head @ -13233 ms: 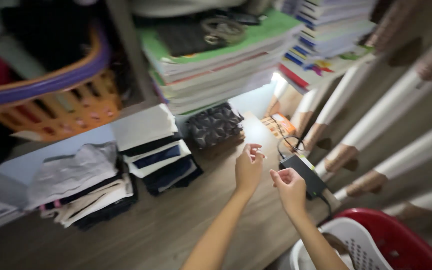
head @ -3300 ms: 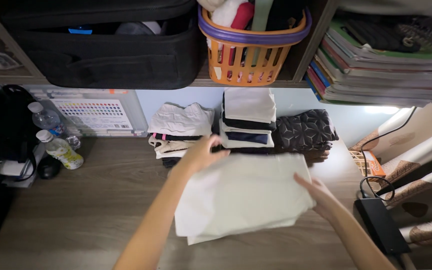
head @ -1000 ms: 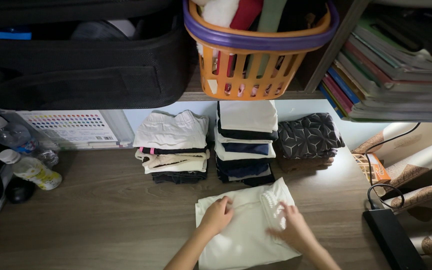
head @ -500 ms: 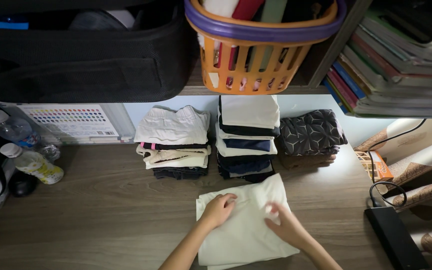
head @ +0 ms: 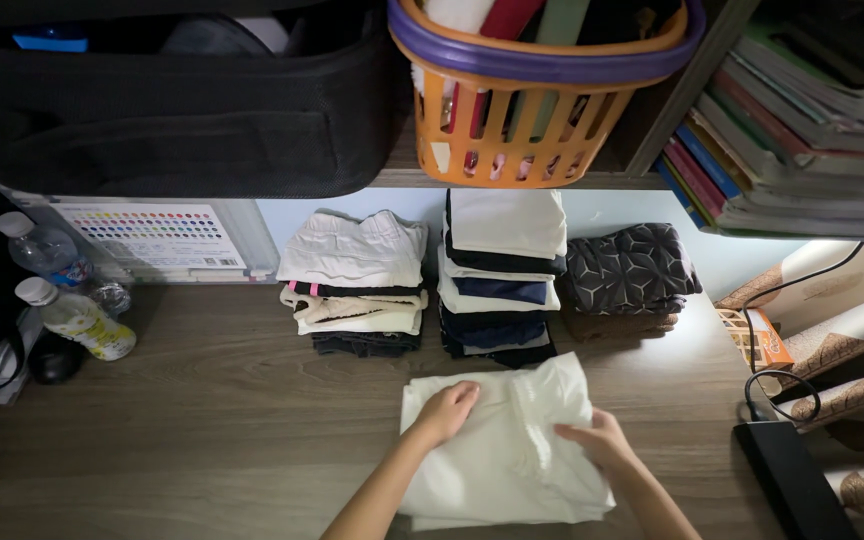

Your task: Folding various items of laundry and organizing them into neat stacks on a desk

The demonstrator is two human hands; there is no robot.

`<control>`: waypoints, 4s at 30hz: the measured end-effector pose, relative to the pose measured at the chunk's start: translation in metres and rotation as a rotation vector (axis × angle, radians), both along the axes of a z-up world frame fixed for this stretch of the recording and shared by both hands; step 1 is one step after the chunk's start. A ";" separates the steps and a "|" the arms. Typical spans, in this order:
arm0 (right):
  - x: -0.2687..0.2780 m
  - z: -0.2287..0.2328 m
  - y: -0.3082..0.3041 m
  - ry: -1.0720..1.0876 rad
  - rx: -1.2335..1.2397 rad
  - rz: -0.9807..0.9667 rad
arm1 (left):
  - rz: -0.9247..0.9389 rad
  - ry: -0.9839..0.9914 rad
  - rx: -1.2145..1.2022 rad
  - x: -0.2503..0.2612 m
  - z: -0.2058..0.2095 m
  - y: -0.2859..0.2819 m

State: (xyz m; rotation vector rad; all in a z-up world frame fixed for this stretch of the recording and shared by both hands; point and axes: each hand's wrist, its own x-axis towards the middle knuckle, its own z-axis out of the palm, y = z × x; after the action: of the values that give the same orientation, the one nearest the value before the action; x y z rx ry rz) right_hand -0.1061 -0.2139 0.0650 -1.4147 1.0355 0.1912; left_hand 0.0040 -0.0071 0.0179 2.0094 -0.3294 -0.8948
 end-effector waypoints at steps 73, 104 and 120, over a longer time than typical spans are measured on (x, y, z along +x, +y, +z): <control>0.034 -0.075 -0.039 -0.289 -0.934 0.125 | 0.649 -0.137 -0.042 -0.014 -0.022 -0.019; 0.031 -0.085 0.040 -0.575 -1.365 0.622 | 0.034 -1.162 -0.123 -0.034 -0.042 -0.051; 0.023 -0.059 0.045 -0.062 -1.441 0.731 | 0.042 -0.798 0.360 -0.040 -0.019 -0.030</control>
State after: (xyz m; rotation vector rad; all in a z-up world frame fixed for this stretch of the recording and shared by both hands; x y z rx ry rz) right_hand -0.0828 -0.1693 0.0064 -3.0550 0.4541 -0.1342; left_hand -0.0362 -0.0367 -0.0009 2.6406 -0.5879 -0.0772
